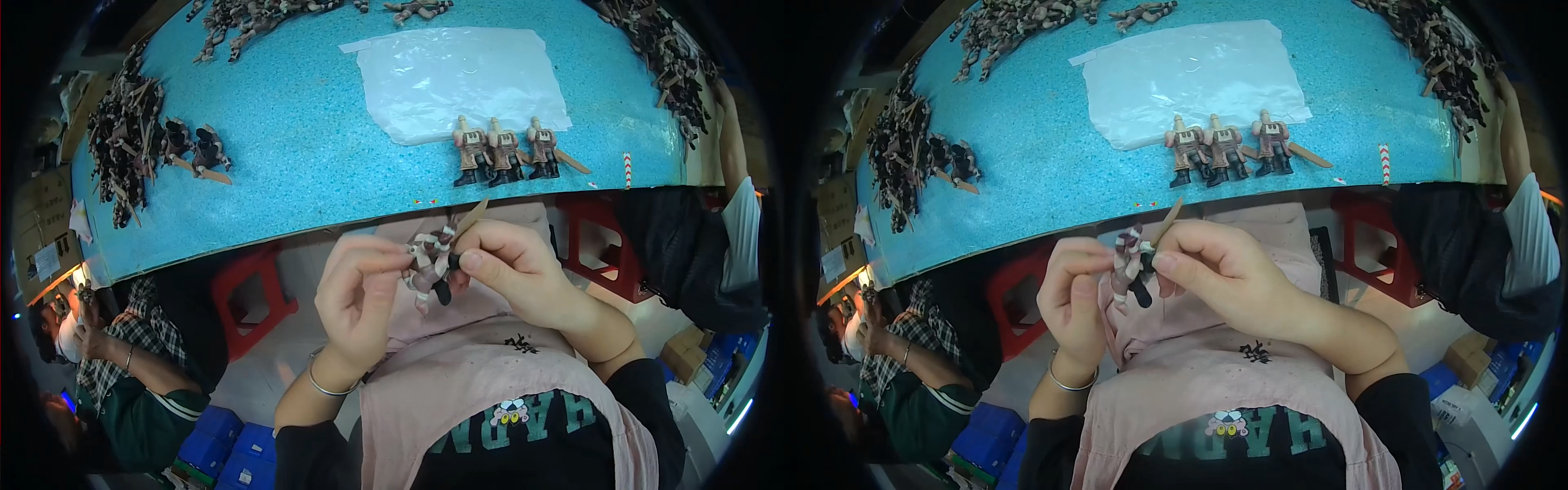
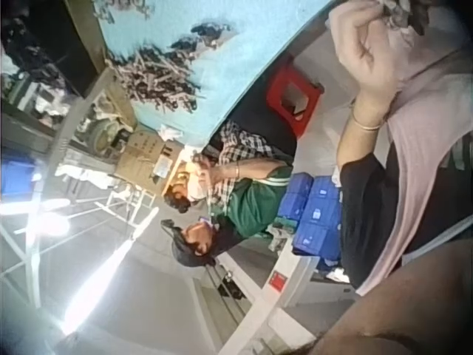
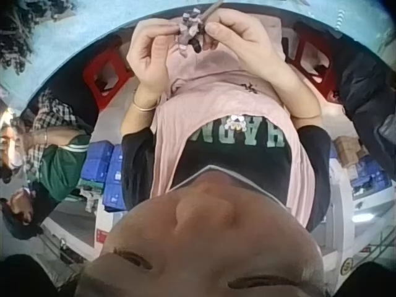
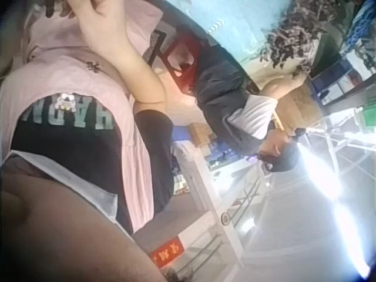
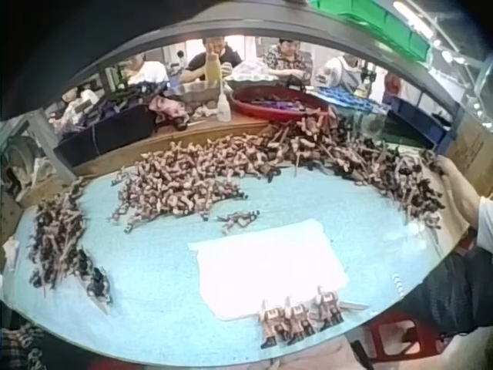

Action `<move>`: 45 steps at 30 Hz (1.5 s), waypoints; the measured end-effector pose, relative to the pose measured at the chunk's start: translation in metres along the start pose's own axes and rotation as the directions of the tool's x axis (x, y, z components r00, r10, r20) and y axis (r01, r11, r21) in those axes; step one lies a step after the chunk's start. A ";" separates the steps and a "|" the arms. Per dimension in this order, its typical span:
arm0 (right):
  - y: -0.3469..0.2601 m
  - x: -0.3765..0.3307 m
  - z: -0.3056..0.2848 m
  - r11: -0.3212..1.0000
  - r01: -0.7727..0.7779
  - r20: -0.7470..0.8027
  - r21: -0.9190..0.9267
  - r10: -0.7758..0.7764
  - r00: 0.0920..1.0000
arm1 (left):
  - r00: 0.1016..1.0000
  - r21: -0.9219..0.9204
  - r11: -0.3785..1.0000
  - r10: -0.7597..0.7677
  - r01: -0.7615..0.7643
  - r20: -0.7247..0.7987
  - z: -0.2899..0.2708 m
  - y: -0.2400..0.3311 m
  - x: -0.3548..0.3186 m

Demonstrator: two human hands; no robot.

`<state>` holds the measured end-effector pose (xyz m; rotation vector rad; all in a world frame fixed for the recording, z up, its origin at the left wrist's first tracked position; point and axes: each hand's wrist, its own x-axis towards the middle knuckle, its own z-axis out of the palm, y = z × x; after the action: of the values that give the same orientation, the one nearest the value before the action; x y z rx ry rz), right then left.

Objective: The person assembles toy figurines by attaching pieces together by hand, lines the figurines up on the work surface, applies glue to them using a squeeze bottle, and attaches additional parts onto the figurines.

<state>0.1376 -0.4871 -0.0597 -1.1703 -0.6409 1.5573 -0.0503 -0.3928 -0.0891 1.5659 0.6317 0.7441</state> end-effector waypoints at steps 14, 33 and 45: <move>0.003 0.002 -0.006 0.841 0.328 0.217 -0.430 -0.256 0.942 | 0.916 -0.452 0.808 -0.254 0.378 0.312 0.002 0.010 0.008; 0.004 -0.003 -0.002 0.830 0.292 0.073 -0.475 -0.294 0.953 | 0.934 -0.229 0.939 -0.178 0.255 0.310 0.004 0.014 0.012; 0.007 -0.001 -0.003 0.805 0.373 0.101 -0.462 -0.370 0.923 | 0.941 -0.271 0.939 -0.120 0.212 0.318 0.009 0.009 0.016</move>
<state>0.1373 -0.4908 -0.0670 -1.2952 -1.2306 1.0920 -0.0329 -0.3874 -0.0795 1.2873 0.4004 0.4390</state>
